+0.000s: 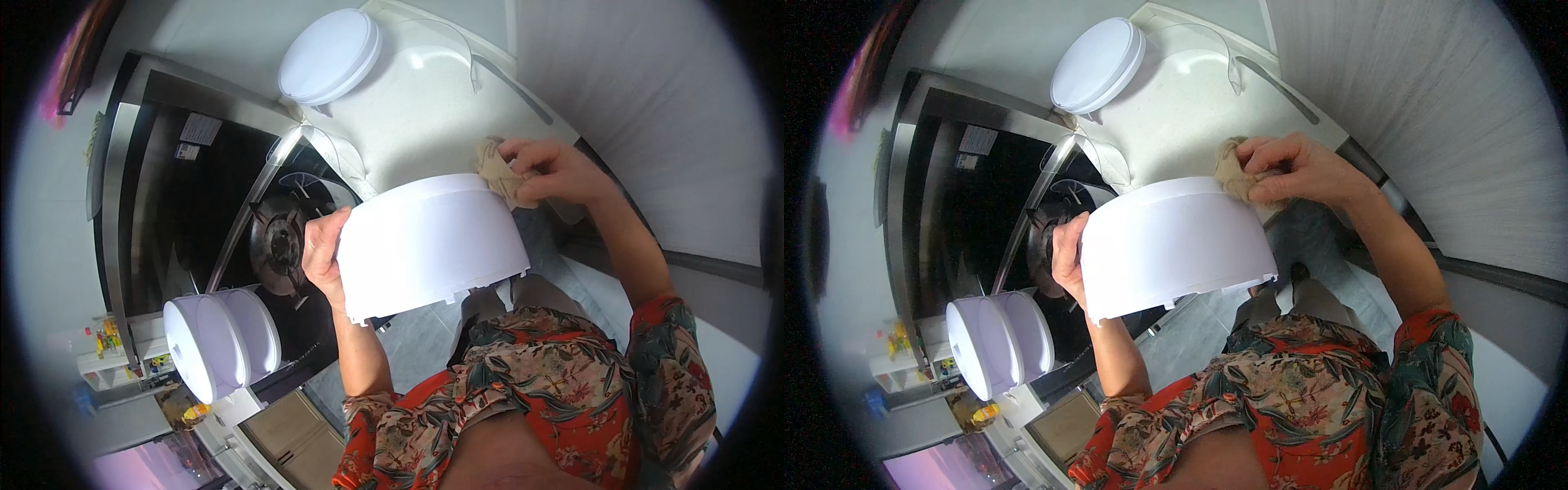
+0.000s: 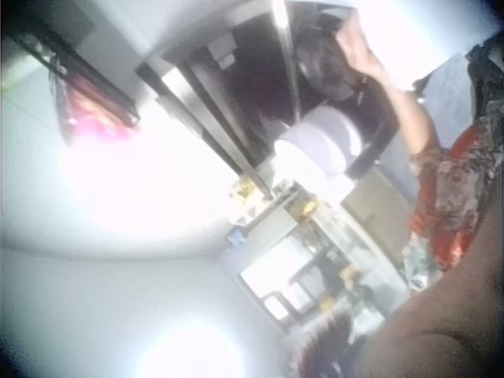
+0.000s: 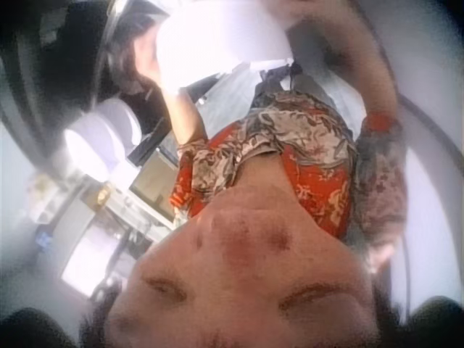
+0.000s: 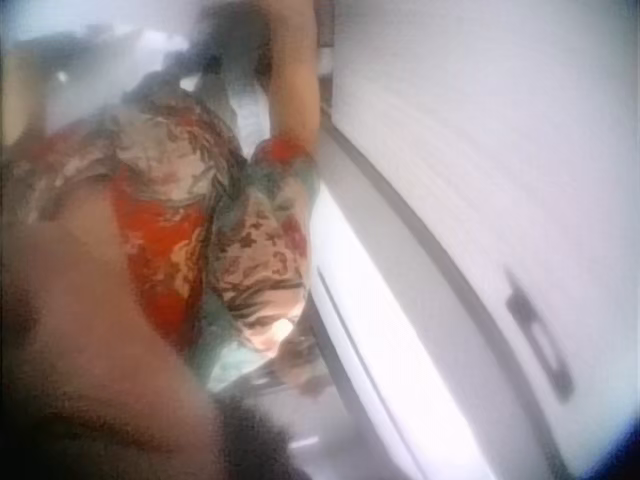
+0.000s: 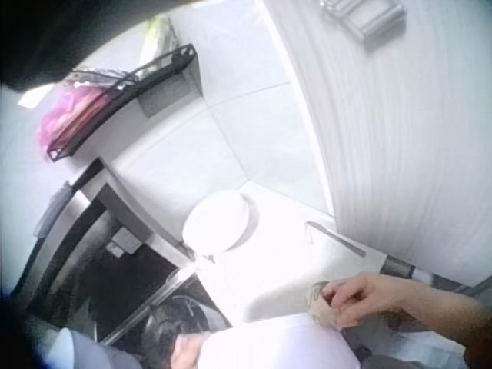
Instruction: The person washes a white plastic lid in a sink and then uses a knife and a cloth to remove residue and wipe down the surfaces of the lid and a white plastic container.
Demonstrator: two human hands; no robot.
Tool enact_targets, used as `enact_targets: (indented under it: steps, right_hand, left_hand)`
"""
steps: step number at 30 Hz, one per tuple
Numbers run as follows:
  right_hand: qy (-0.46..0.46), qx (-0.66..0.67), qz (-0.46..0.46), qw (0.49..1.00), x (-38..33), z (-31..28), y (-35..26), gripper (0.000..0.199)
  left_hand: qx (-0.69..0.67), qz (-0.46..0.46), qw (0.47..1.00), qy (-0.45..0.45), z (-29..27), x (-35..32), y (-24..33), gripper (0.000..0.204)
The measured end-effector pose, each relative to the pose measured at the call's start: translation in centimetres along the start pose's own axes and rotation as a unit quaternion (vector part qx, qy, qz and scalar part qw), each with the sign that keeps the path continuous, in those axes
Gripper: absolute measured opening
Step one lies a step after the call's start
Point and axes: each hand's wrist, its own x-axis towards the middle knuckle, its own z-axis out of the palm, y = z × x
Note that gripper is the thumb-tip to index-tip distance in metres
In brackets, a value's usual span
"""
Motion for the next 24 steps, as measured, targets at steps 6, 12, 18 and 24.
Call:
enact_targets:
  steps: [6,12,18,24]
  right_hand:
    - [-0.172,-0.323,-0.299,0.881,2.7,8.3,-6.6,0.018]
    - [-0.01,-0.531,-0.227,0.816,2.9,6.6,-3.7,0.028]
    - [0.066,0.008,0.08,0.995,-0.7,4.0,0.1,0.038]
    - [-0.067,-0.416,-0.191,0.887,2.5,5.9,-3.8,0.03]
  left_hand:
    - [-0.097,-0.114,0.988,0.028,1.3,0.3,0.8,0.023]
    - [-0.004,-0.027,0.999,0.017,1.0,-0.2,-0.3,0.033]
    - [0.033,-0.005,0.998,0.051,1.0,-0.3,0.0,0.036]
    - [0.047,-0.037,0.996,0.061,2.5,-0.1,1.0,0.028]
